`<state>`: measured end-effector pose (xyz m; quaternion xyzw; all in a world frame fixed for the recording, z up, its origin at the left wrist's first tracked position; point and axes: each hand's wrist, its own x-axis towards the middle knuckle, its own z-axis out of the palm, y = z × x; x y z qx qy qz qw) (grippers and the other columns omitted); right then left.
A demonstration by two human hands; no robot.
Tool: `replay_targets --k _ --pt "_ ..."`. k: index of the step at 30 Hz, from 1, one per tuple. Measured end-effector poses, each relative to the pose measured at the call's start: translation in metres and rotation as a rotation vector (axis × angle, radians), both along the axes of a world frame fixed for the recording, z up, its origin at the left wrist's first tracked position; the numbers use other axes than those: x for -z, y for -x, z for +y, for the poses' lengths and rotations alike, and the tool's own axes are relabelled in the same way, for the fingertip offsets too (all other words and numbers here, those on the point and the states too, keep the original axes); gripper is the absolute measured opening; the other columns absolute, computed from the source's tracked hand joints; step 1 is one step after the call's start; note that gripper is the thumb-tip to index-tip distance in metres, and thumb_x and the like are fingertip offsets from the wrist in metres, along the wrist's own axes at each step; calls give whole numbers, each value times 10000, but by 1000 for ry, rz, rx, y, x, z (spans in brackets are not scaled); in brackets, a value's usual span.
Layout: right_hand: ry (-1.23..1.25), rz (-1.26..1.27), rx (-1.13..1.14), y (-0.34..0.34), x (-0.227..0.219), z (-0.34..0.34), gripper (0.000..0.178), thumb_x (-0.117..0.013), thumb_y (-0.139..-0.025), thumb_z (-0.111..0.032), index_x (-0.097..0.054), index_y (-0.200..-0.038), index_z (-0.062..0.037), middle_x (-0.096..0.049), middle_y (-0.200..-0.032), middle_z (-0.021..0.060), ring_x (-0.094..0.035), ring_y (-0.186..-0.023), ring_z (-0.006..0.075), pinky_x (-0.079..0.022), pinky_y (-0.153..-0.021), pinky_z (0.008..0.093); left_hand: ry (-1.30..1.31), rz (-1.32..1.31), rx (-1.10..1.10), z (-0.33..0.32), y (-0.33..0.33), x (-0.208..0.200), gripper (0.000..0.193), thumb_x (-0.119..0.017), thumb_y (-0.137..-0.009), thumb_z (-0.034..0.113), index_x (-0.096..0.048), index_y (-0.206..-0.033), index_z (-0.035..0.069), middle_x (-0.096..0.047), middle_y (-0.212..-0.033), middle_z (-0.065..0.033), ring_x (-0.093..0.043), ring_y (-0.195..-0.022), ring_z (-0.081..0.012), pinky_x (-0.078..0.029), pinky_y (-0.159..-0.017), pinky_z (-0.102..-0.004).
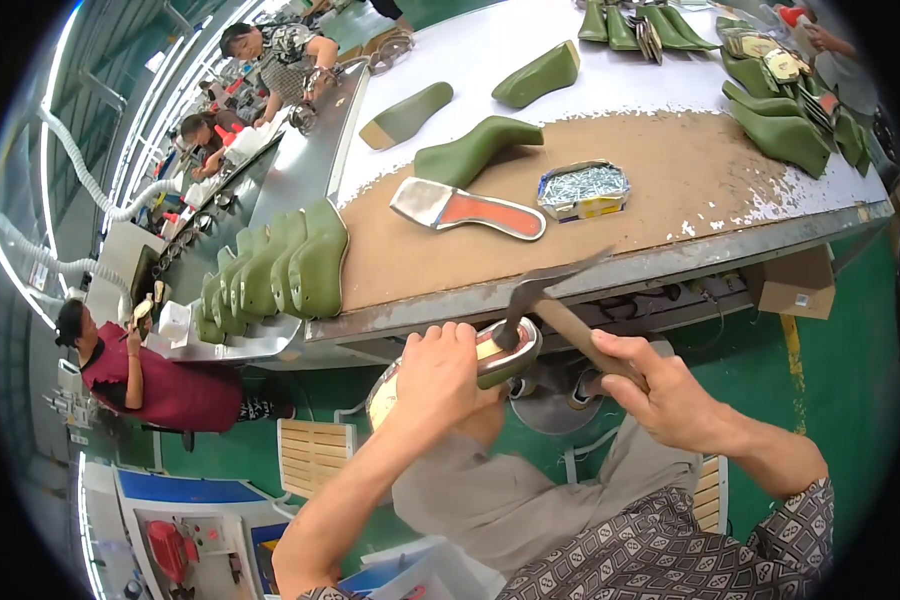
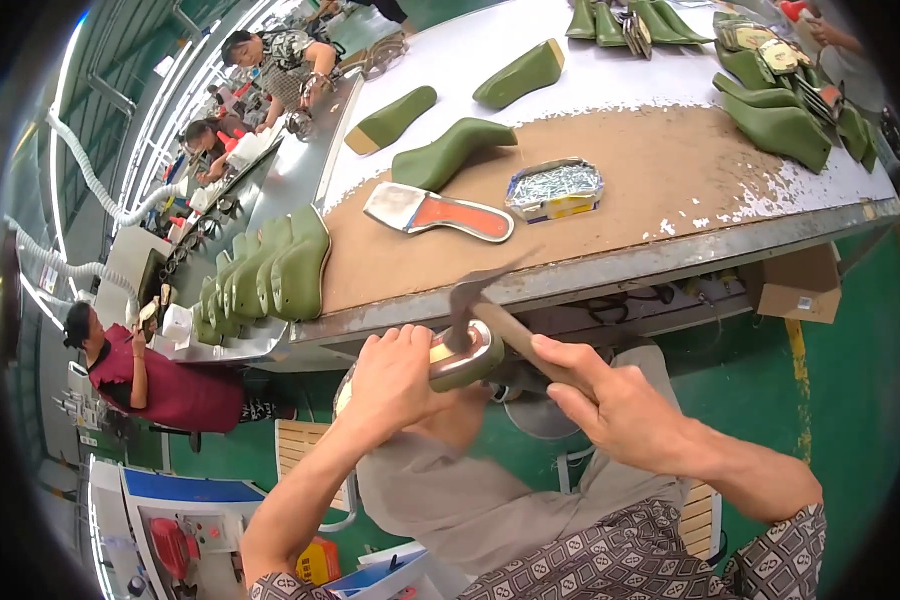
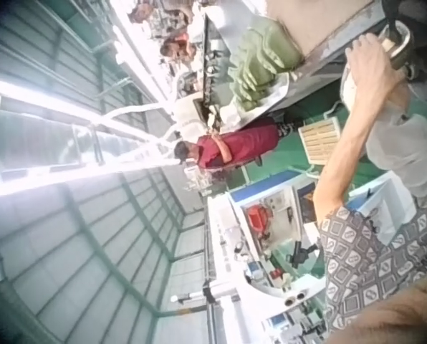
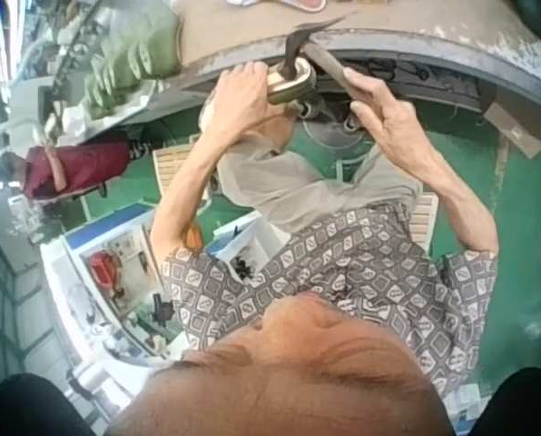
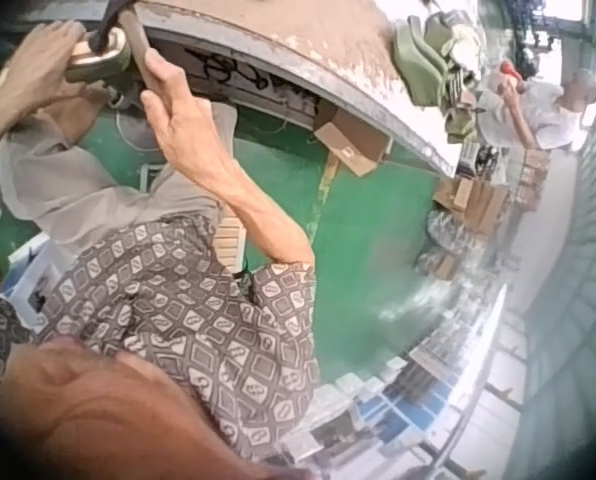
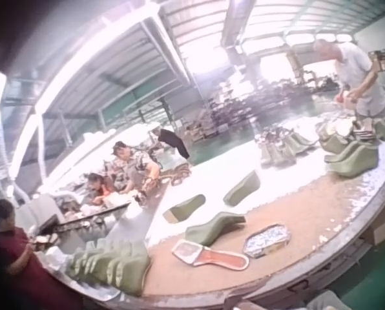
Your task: Assembling shoe components by hammering insoles onto shoe lasts.
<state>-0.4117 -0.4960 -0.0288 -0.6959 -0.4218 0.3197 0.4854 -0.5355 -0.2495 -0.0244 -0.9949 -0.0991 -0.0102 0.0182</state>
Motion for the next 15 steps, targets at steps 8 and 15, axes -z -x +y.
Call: replay_targets --k 8,15 --pt "-139 -137 9 2 2 11 494 -582 -916 -47 -407 -1375 -102 -554 -1315 161 -636 -1026 359 -547 -848 376 -30 -49 -16 -2 -2 -2 546 -789 -604 410 -578 -930 26 -640 -860 -121 -622 -849 -279 -450 -751 -387" --pt "-99 -209 13 0 4 9 533 -611 -895 -53 -427 -1386 -151 -654 -1098 176 -669 -912 337 -556 -714 388 61 79 -88 -5 -8 -8 623 -770 -621 449 -589 -1025 10 -659 -885 -140 -646 -819 -301 -470 -739 -401"
